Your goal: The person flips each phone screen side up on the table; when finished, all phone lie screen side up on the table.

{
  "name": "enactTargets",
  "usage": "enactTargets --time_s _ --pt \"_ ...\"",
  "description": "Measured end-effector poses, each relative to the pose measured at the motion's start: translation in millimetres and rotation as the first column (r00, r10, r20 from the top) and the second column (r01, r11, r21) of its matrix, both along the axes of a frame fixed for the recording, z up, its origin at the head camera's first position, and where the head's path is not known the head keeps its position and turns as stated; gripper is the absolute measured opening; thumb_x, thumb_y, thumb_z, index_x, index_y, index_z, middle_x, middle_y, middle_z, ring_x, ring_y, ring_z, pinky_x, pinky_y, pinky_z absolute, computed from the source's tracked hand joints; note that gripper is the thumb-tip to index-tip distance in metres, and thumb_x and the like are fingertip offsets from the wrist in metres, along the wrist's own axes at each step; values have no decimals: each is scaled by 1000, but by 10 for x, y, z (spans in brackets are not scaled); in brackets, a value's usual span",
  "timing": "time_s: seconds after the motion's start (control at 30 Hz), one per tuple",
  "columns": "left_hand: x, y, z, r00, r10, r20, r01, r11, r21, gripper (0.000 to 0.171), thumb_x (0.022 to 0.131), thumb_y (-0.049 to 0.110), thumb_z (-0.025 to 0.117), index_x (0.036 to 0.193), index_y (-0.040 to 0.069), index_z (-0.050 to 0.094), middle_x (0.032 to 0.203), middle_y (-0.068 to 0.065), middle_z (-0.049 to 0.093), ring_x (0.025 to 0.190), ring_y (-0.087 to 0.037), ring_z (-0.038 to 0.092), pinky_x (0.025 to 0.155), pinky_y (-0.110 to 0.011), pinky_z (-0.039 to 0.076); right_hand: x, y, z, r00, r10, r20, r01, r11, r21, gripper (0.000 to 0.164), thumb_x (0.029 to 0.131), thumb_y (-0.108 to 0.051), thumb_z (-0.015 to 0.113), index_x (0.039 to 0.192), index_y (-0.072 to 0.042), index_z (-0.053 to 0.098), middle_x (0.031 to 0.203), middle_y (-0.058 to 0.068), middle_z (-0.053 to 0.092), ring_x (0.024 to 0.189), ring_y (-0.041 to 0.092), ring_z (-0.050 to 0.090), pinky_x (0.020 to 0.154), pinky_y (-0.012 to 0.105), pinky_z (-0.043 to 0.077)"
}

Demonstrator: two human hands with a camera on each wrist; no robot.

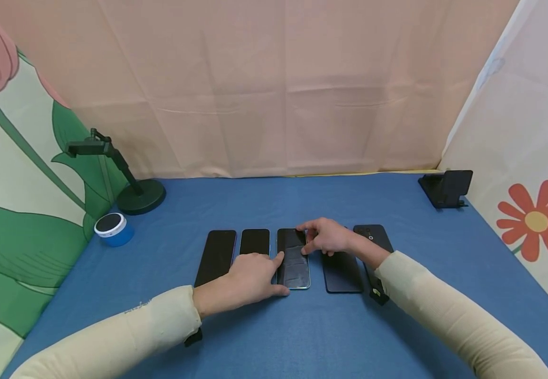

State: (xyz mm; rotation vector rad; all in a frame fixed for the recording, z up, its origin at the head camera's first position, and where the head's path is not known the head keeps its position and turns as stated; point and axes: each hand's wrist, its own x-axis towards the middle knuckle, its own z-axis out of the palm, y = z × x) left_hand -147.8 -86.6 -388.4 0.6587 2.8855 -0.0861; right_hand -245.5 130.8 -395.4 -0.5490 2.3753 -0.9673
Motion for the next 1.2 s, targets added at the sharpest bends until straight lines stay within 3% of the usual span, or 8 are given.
enactTargets --time_s 0.17,0.33,0.5,1.2 --pt "-7 5 -28 999 -20 -42 19 1000 -15 84 83 70 66 147 18 53 116 -3 73 101 -18 69 68 -35 55 -8 -6 15 1000 11 -3 -11 1000 14 66 89 -18 77 148 -12 50 90 5 58 50 15 45 49 30 44" --pt "-33 3 -35 997 -36 -72 35 999 -6 81 82 69 68 145 18 56 98 -2 74 84 -17 68 56 -31 50 -25 -17 16 1000 13 -9 -13 1000 28 66 88 -19 77 148 -12 49 94 5 59 50 16 46 49 30 45" --pt "-49 0 -41 996 -45 -79 45 999 -1 80 82 68 68 143 18 57 88 -1 72 79 -16 67 50 -29 46 -26 -23 18 1000 18 -17 -18 999 30 67 88 -19 77 149 -12 49 95 6 59 51 16 46 50 30 45" --pt "-43 -19 -72 992 -61 -107 60 998 -16 78 83 68 67 143 18 58 98 -2 75 82 -17 69 53 -30 50 -3 -38 -17 999 17 -45 -16 1000 21 67 90 -21 76 149 -10 48 94 5 58 49 14 44 49 30 44"
